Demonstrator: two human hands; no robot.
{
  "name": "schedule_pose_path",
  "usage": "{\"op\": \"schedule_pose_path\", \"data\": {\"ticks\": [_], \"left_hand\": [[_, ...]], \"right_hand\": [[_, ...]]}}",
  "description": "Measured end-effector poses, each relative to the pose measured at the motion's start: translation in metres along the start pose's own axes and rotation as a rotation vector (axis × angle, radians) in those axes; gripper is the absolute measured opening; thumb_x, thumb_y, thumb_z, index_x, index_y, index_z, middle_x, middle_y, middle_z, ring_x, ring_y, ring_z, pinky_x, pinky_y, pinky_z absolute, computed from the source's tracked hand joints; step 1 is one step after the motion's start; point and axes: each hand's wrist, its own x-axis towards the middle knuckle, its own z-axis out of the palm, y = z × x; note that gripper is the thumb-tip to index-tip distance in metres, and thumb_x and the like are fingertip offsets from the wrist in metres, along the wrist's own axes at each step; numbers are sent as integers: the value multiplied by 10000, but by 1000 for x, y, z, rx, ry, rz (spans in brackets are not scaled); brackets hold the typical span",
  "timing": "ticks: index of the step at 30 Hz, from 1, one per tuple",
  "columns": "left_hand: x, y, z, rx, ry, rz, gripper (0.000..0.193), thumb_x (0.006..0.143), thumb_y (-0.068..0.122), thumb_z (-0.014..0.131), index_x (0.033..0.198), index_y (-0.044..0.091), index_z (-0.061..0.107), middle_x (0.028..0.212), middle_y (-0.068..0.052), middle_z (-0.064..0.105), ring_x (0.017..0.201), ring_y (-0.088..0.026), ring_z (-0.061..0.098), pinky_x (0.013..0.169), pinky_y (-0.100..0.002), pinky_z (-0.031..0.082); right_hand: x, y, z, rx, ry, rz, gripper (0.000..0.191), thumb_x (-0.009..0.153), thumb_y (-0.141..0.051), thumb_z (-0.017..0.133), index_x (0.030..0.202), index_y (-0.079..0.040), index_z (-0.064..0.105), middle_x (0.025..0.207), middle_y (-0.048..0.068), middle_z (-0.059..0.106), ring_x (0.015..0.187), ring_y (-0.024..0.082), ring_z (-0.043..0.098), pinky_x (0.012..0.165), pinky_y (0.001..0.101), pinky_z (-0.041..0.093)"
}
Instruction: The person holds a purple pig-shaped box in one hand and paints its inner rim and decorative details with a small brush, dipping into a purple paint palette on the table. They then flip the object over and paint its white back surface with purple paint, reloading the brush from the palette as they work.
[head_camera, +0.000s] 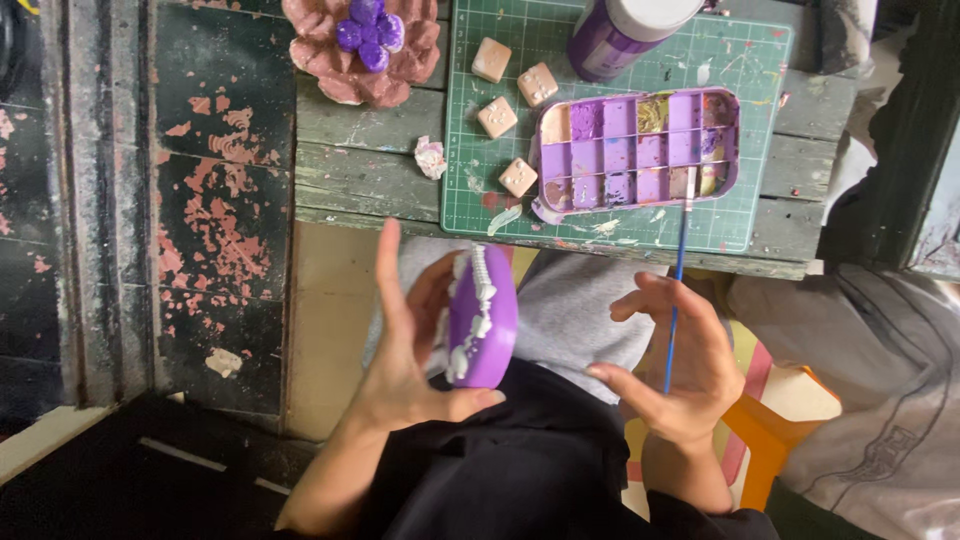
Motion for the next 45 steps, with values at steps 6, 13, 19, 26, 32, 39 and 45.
{"op": "schedule_pose_path", "data": {"ticks": [6,13,19,26,32,39,45], "left_hand": [[15,17,-19,425,106,256,1479,691,111,954,1671,183,-151,1607,-219,303,1469,-316,466,1242,-448,476],[27,23,-21,417,68,252,1425,673,103,941,1659,105,-87,1595,-209,317,1445,-312,489,1253,-440,482],[25,23,-14,684,108,302,1390,669,128,966,1626,53,-39,1615,-224,308,1452,-335,500,1228,-428,473],[33,35,-21,852,131,234,1386,598,167,989,1593,26,35,1570,-233,345,1417,-355,498,1165,-427,466],[32,31,-25,570,49,176,1391,648,147,963,1641,69,-8,1575,-212,371,1446,-316,499,1204,-424,468],[29,29,-31,269,-31,65,1421,647,153,949,1668,120,-39,1621,-215,354,1485,-324,468,1226,-467,458],[37,29,-33,221,-151,-32,1481,599,210,971,1667,124,-51,1621,-255,341,1512,-340,450,1203,-478,395]], "right_hand": [[32,11,-14,-311,-25,-36,272,1000,47,682,1266,57,629,1103,181,717,967,229,697,877,332,563],[78,32,-2,-595,7,-134,114,1105,35,590,1167,53,685,1006,117,747,888,204,693,829,296,528],[94,33,5,-800,-3,-180,108,1103,47,588,1136,2,681,971,91,720,914,245,669,808,323,527],[101,31,8,-877,-52,-219,90,1093,33,621,1149,1,683,951,95,705,891,269,653,814,390,511],[99,31,9,-862,-34,-198,104,1101,39,606,1147,-9,686,949,86,708,883,257,661,786,357,510],[87,42,-1,-626,90,-107,117,1151,22,562,1165,35,678,932,125,719,860,193,677,805,303,526],[55,35,-3,-300,172,-211,208,1108,-87,564,1223,81,606,937,226,673,807,252,695,741,353,568]]}}
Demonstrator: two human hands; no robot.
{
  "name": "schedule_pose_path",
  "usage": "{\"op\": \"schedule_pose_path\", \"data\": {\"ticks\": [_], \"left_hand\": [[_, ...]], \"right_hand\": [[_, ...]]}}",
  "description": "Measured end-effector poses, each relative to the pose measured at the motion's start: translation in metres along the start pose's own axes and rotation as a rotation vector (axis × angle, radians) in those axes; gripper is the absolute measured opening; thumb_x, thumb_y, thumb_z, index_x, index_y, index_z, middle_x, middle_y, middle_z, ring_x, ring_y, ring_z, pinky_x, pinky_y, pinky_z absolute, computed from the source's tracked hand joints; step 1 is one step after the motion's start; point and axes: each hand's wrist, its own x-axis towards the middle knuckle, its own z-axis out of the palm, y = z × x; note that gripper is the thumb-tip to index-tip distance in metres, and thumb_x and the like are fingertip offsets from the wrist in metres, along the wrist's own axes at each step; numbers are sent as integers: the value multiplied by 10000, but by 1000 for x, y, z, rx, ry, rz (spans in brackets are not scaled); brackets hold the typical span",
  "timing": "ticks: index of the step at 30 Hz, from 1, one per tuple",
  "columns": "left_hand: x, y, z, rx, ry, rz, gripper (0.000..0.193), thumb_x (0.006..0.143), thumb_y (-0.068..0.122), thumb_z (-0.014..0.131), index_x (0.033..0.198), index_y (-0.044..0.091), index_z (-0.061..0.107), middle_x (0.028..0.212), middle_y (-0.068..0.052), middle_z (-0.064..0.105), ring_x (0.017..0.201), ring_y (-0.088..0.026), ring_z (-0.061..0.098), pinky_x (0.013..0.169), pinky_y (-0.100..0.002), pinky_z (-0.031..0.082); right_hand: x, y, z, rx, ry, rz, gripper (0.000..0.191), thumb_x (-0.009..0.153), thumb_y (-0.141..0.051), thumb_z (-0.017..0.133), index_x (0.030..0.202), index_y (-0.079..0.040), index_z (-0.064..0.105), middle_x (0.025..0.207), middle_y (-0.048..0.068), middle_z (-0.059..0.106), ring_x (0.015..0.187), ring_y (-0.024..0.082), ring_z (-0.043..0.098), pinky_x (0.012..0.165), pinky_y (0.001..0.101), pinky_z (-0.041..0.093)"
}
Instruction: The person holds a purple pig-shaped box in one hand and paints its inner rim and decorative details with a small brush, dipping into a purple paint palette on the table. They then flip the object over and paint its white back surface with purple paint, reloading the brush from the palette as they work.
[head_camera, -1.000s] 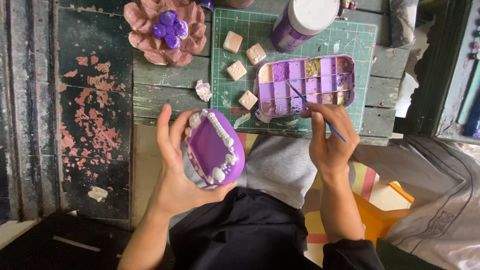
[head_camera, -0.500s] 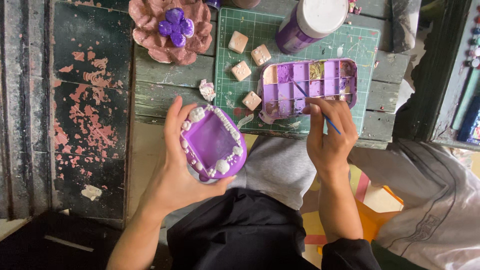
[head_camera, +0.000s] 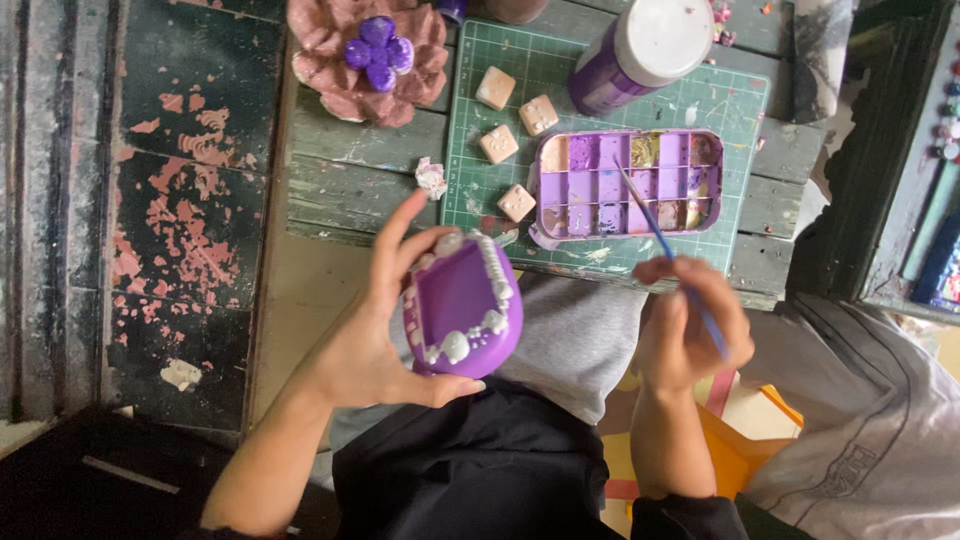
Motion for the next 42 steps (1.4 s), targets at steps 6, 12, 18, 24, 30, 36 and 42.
{"op": "schedule_pose_path", "data": {"ticks": [6,12,18,24,30,36,42], "left_hand": [[9,9,-1,158,-88,-16,1510,591,243,1000,1672,129,-48,1621,-270,379,1524,-362,432,1250,-464,368],[17,12,-5,151,-234,-70,1537,584,315,995,1665,136,-82,1605,-275,385,1465,-365,504,1222,-435,396],[24,12,-4,207,-332,-148,1531,557,405,975,1657,154,-60,1536,-323,428,1404,-365,549,1157,-426,448],[24,11,-6,220,-370,-231,1564,557,496,962,1668,173,-90,1574,-295,453,1414,-367,553,1167,-428,451],[8,7,-2,247,-240,130,1469,573,408,1005,1654,135,49,1719,-270,192,1569,-444,318,1259,-505,329],[-8,-14,23,447,55,274,764,706,42,871,1368,171,512,1679,-214,272,1429,-369,538,1153,-429,541],[-14,-28,25,471,182,457,643,799,37,899,1287,164,499,1626,-229,285,1346,-369,624,1082,-404,600]], "right_hand": [[-1,-10,9,42,-99,-243,251,1159,-210,482,1236,19,549,966,221,712,867,320,751,756,392,602],[5,-33,7,-34,-428,-413,536,919,-382,762,1274,-77,501,1049,165,696,947,359,736,895,503,566],[4,-34,11,10,-612,-471,886,757,-88,982,1446,-63,425,1333,173,568,1076,390,715,937,480,616],[-5,-29,10,25,-571,-434,951,768,-13,966,1509,-85,374,1388,178,546,1076,328,755,932,453,627],[-10,-19,8,17,-438,-347,1060,713,-67,967,1566,-115,339,1386,194,523,965,313,770,819,409,660],[-13,-9,14,94,-341,-322,1046,739,-51,939,1585,-107,326,1433,196,507,907,301,781,776,397,657],[-18,0,13,135,-288,-323,1040,740,-115,923,1581,-93,310,1447,233,502,858,290,767,737,374,635]]}}
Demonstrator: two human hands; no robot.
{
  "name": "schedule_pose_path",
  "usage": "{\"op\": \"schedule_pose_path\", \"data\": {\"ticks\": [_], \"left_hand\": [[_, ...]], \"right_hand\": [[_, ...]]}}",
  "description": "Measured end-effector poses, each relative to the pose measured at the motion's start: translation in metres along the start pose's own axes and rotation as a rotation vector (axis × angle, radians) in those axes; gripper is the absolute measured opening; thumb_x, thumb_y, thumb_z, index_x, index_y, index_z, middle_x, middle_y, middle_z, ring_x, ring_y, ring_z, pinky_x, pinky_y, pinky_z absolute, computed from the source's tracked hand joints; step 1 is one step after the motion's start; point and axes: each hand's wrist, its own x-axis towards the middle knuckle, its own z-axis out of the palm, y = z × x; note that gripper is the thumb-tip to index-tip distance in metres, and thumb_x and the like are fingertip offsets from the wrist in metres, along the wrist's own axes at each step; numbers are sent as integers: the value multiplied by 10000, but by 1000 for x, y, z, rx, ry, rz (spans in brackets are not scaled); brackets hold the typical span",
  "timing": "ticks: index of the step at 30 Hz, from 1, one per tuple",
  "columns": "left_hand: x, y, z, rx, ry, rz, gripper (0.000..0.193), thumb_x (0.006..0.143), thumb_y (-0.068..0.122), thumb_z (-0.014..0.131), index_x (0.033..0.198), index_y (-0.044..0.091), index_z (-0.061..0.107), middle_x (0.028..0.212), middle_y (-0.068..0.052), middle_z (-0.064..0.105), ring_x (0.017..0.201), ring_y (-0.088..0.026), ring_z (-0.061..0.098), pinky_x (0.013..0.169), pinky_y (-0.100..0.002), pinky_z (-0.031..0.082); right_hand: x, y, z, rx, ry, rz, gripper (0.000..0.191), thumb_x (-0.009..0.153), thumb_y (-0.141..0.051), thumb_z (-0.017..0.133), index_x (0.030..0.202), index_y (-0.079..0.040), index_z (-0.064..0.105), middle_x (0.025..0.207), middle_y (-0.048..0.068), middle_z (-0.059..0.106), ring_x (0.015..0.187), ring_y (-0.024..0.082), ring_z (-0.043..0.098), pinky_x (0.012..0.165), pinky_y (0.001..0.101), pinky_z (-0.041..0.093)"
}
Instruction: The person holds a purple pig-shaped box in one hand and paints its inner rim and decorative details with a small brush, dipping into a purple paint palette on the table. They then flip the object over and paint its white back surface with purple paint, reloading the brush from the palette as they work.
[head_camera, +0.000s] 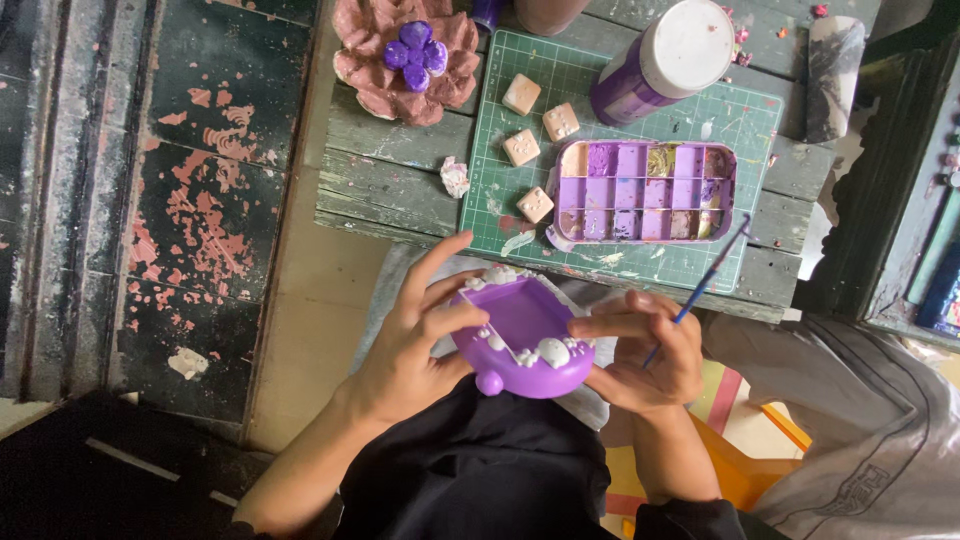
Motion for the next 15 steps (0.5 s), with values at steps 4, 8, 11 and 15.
{"op": "schedule_pose_path", "data": {"ticks": [4,8,11,15], "left_hand": [[-3,0,-2,60,14,70,635,805,56,904,1284,187,508,1595,-236,322,1346,-431,619,1067,-430,561],[-5,2,-3,118,-1,58,627,791,73,909,1266,212,525,1571,-245,354,1294,-434,653,995,-413,588],[-5,1,-3,139,-8,57,619,795,78,909,1263,218,528,1569,-246,358,1290,-431,657,980,-404,592],[-7,1,-2,173,-35,48,606,803,105,914,1255,230,530,1567,-237,357,1309,-437,640,988,-395,582]], "right_hand": [[-4,2,-3,-23,-12,-29,1051,740,-179,916,1580,-82,290,1364,206,588,841,267,766,726,348,619],[-6,2,-4,-56,-24,-22,1056,729,-196,906,1579,-83,289,1268,167,661,829,270,757,726,359,607],[-7,3,-4,-35,-18,-16,1042,745,-194,911,1578,-83,296,1292,200,627,836,271,761,725,352,618],[-7,4,-5,-28,-25,-32,1042,745,-182,915,1579,-74,299,1367,206,594,841,266,763,707,340,621]]}}
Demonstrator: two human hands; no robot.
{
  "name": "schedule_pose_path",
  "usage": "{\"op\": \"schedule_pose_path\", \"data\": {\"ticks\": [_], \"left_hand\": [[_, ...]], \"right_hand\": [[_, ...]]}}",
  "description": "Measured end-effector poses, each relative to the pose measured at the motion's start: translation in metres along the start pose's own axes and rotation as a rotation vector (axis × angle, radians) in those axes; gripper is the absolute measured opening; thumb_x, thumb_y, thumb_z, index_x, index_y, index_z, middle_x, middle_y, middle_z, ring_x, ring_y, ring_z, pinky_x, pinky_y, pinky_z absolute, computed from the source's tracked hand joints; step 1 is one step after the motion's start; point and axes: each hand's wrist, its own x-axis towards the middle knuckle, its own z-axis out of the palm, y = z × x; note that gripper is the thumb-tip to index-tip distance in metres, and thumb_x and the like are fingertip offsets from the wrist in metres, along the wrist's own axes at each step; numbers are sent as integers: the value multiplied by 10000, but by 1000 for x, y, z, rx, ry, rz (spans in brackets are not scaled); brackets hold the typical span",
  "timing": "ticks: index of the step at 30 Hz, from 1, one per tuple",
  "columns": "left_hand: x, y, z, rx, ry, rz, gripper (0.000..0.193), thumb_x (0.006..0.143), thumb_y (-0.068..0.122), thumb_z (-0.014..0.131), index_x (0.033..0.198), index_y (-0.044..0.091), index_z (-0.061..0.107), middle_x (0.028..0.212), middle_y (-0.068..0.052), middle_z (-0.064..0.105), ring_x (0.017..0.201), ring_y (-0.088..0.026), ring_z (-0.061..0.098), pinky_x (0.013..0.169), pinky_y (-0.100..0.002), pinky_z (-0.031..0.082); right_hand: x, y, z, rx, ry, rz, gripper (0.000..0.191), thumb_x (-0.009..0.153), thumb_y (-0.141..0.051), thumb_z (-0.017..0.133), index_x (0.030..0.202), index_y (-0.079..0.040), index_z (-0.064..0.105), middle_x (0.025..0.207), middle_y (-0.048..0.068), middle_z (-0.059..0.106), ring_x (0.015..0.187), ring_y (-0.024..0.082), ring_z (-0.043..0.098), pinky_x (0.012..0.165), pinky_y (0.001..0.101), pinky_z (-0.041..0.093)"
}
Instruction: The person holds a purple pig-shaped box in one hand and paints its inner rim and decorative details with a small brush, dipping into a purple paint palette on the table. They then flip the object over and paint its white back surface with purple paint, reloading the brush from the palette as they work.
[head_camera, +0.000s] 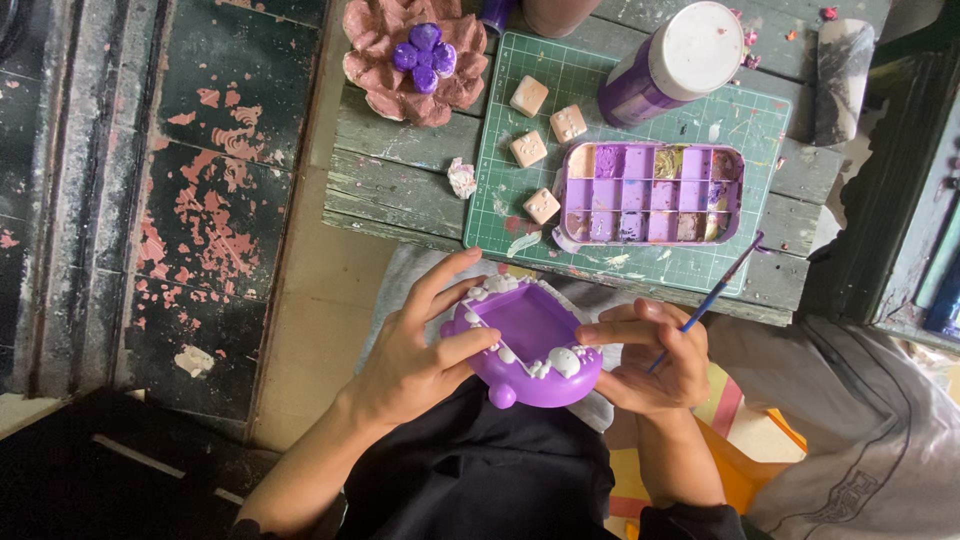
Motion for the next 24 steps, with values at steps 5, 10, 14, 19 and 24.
{"op": "schedule_pose_path", "data": {"ticks": [5,10,14,19,24], "left_hand": [[2,-2,2,-138,44,-19,625,823,92,895,1303,154,499,1579,-236,345,1352,-420,618,1049,-408,565],[1,-3,0,-56,143,-26,627,763,101,922,1242,55,520,1488,-205,480,1300,-374,637,1054,-411,575],[-2,-4,4,-91,138,-29,540,809,71,904,1217,49,551,1476,-221,490,1259,-337,690,1022,-377,574],[-5,-10,6,-99,161,-21,484,814,40,892,1180,39,576,1464,-229,499,1226,-343,712,1001,-372,584],[-8,-13,11,-103,224,-14,475,808,-10,885,1171,25,580,1449,-221,507,1228,-357,712,1010,-380,589]], "right_hand": [[1,1,1,28,5,11,1031,763,-136,922,1585,-69,304,1510,218,475,872,265,775,720,350,643],[-1,1,1,32,18,5,1025,756,-116,926,1579,-68,318,1512,210,474,859,257,774,717,347,638],[-1,1,0,14,-2,16,1043,751,-111,919,1587,-73,297,1509,211,489,866,266,774,731,347,642],[5,-1,1,20,-19,14,1073,756,-118,923,1607,-101,269,1534,219,456,892,285,775,795,358,641],[3,-11,-8,-22,16,85,1151,694,-185,944,1625,-139,269,1500,153,437,1039,298,692,898,389,611]]}}
